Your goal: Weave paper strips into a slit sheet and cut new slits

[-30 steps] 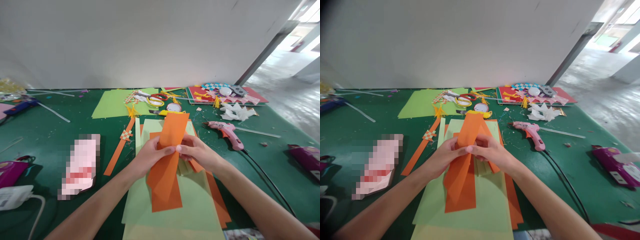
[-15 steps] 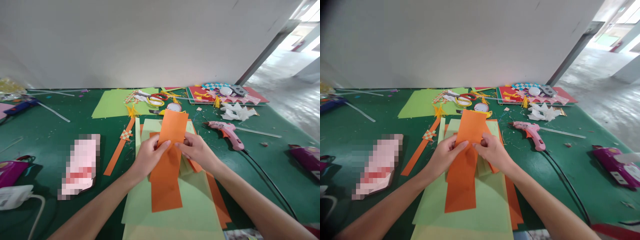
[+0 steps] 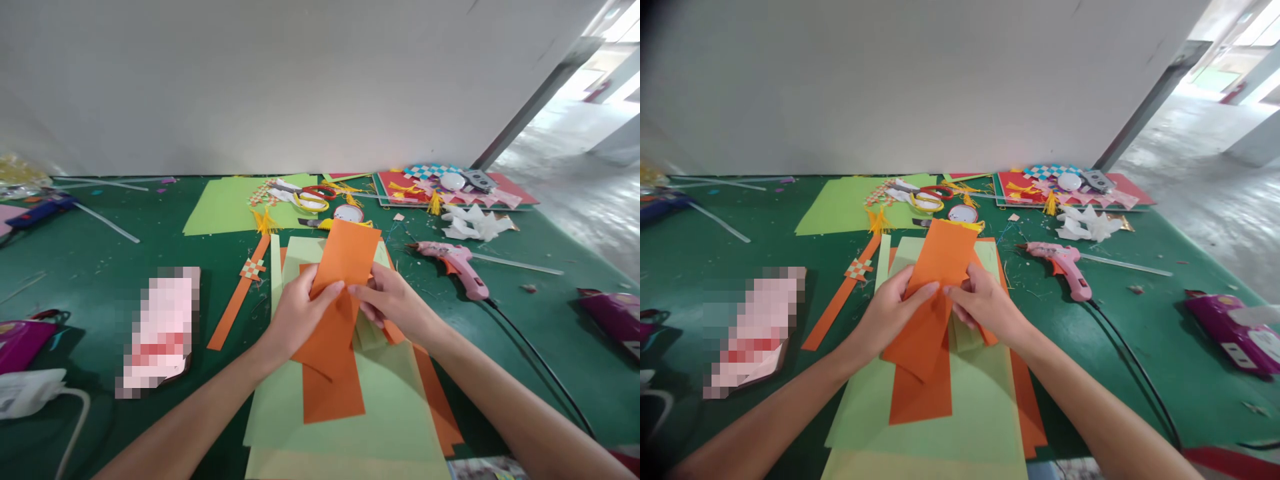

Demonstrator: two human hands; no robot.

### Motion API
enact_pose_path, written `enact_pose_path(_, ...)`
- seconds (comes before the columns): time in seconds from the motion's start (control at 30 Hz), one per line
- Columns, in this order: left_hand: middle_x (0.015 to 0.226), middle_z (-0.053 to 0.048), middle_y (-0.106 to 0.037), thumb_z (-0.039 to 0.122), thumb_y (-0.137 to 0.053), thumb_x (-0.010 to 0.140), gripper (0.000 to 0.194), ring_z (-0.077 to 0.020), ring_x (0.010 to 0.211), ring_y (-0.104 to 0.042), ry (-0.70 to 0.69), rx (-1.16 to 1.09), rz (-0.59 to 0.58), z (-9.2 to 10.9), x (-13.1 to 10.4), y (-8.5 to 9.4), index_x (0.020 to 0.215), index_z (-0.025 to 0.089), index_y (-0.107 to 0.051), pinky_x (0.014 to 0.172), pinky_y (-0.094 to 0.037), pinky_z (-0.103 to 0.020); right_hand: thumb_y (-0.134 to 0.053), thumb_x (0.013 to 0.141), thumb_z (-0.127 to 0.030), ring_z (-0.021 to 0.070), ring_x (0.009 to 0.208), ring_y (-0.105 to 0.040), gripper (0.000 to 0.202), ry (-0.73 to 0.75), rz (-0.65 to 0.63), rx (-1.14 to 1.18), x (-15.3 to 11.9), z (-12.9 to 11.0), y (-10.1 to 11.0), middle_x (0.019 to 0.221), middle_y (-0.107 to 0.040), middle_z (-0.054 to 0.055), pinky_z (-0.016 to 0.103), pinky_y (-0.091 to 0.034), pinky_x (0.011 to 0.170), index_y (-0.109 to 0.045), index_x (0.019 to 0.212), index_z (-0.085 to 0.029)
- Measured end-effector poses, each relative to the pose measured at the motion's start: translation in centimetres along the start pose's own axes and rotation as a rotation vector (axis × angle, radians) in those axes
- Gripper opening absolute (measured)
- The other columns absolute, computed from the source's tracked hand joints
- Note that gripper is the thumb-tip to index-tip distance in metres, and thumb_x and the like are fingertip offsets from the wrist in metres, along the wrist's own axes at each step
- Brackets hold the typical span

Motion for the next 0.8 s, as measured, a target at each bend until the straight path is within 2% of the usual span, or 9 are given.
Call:
enact_pose_path(0.13, 0.062, 0.006, -0.035, 0.042, -0.05, 0.088, 0.028, -0.0098, 0.055, -0.033, -0.007, 0.074, 0.049, -0.04, 0.02, 0.07, 0.073, 0.019, -0.046, 0.05, -0.026, -0.022, -0.052, 0.083, -0.026, 0.0071, 0.033, -0.037, 0.013, -0.012, -0.013, -0.018, -0.02, -0.08, -0.22, 0.041, -0.044, -0.011, 0.019, -0.029, 0.035, -0.045, 0.091, -0.019)
enact_pose_path(0.23, 0.06, 0.006, -0.028, 0.042, -0.048, 0.089, 0.029, -0.0093, 0.054, -0.028, -0.034, 0.136, 0.048, 0.0, -0.17, -0.05, 0.073, 0.019, -0.044, 0.048, -0.022, -0.022, -0.05, 0.083, -0.028, 0.0067, 0.031, -0.035, 0.011, -0.025, 0.029, -0.038, 0.15, 0.07, -0.15, 0.039, -0.044, -0.011, 0.019, -0.028, 0.033, -0.046, 0.086, -0.019)
enact_pose_path(0.5, 0.056, 0.007, -0.029, 0.041, -0.047, 0.089, 0.028, -0.0091, 0.051, -0.025, -0.09, 0.203, 0.033, 0.13, -0.65, -0.45, 0.072, 0.02, -0.043, 0.048, -0.021, -0.022, -0.048, 0.082, -0.027, 0.0057, 0.029, -0.031, 0.008, 0.001, 0.172, -0.086, 0.53, 0.5, -0.11, 0.035, -0.037, -0.013, 0.017, -0.023, 0.032, -0.047, 0.08, -0.02)
enact_pose_path(0.73, 0.056, 0.007, -0.033, 0.044, -0.047, 0.089, 0.026, -0.01, 0.05, -0.031, -0.019, 0.192, 0.033, -0.05, -0.41, -0.2, 0.088, 0.019, -0.055, 0.048, -0.02, -0.023, -0.047, 0.083, -0.028, 0.0063, 0.029, -0.032, 0.008, -0.019, 0.142, -0.059, 0.22, 0.24, -0.18, 0.035, -0.038, -0.012, 0.019, -0.025, 0.034, -0.045, 0.079, -0.02)
enact_pose_path(0.8, 0.061, 0.005, -0.042, 0.046, -0.049, 0.087, 0.028, -0.0117, 0.054, -0.039, -0.014, 0.153, 0.014, -0.01, -0.36, -0.24, 0.094, 0.02, -0.055, 0.051, -0.026, -0.023, -0.047, 0.083, -0.029, 0.0064, 0.029, -0.033, 0.009, -0.009, 0.132, -0.047, 0.17, 0.24, -0.19, 0.036, -0.04, -0.012, 0.019, -0.025, 0.034, -0.044, 0.08, -0.02)
Point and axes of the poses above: each hand's wrist, its own x-axis towards the middle knuckle, its own y-axis out of the back of the hand, z = x × y, the point moved 2 cm from there along x, towards the middle knuckle
